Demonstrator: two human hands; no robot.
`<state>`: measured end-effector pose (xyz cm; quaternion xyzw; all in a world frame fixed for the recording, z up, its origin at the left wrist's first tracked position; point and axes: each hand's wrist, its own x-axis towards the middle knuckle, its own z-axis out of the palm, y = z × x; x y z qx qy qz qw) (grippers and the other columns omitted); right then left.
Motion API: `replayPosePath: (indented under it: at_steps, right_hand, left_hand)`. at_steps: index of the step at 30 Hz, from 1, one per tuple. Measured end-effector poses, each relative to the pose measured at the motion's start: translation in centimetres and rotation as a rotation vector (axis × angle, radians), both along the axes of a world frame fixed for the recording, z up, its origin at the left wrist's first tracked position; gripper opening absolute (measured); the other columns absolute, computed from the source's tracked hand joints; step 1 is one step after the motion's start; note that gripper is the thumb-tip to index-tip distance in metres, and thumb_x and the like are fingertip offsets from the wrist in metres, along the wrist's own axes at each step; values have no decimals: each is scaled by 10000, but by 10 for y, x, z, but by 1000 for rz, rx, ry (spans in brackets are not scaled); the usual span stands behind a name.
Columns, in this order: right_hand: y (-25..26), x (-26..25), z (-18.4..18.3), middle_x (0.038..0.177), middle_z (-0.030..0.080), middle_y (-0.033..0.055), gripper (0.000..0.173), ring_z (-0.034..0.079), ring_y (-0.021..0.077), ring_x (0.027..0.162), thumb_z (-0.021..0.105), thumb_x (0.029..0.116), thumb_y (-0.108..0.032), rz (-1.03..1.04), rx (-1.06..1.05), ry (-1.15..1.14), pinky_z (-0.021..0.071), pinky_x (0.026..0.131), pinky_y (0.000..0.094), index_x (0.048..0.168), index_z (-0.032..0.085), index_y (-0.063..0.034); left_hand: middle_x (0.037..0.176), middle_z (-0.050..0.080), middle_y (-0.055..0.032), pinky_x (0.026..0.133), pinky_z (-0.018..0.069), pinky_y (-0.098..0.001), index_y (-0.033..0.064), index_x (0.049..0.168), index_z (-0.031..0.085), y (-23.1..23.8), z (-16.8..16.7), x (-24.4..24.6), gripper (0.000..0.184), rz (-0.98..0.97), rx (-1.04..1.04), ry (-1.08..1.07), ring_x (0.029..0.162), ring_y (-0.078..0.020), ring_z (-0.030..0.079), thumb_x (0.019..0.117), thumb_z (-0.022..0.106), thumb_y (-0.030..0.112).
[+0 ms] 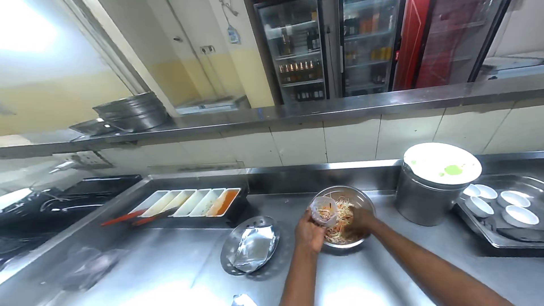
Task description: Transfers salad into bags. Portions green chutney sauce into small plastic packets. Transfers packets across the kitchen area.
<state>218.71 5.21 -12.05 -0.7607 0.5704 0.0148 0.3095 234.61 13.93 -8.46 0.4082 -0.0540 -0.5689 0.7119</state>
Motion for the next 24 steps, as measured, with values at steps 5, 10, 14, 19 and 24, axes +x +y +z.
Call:
replayPosePath:
  at_steps: [5,10,14,19,24]
  right_hand:
    - [18,23,-15,1458,483,295,439,521,484,1301,548,1015,-112,83,-68,86,458,1016,639,1450,535,-60]
    - [6,13,27,1319,634,230,305,580,407,1266,516,1032,-85,2,-168,2,452,1048,579,1295,659,-29]
    - [0,2,35,1244,675,224,291,624,401,1195,583,985,-55,-24,-239,-72,477,1019,571,1252,697,-43]
    - [-6,-20,49,1146,699,230,249,668,388,1084,607,988,-75,-92,-201,-213,500,970,569,1208,705,-13]
    - [10,-14,98,952,712,152,181,692,238,799,620,977,-50,-109,-132,-519,573,797,443,1124,715,-5]
  left_hand:
    - [1173,591,-180,885,544,-434,0,1339,466,5,5,1,357,-12,5,-5,1027,-271,629,1121,334,249]
    - [1145,604,-173,862,553,-428,4,1320,478,8,4,9,348,1,1,-20,1002,-262,639,1120,338,253]
    - [1173,587,-180,877,541,-432,-2,1340,462,5,0,2,346,3,21,-26,1026,-269,624,1121,342,238]
    - [1214,571,-191,886,528,-425,-7,1382,440,-1,-9,-7,361,-19,48,-58,1044,-269,610,1123,345,226]
    - [1209,553,-190,873,525,-421,1,1393,425,-9,-10,-22,341,-26,60,-45,1033,-272,598,1116,367,190]
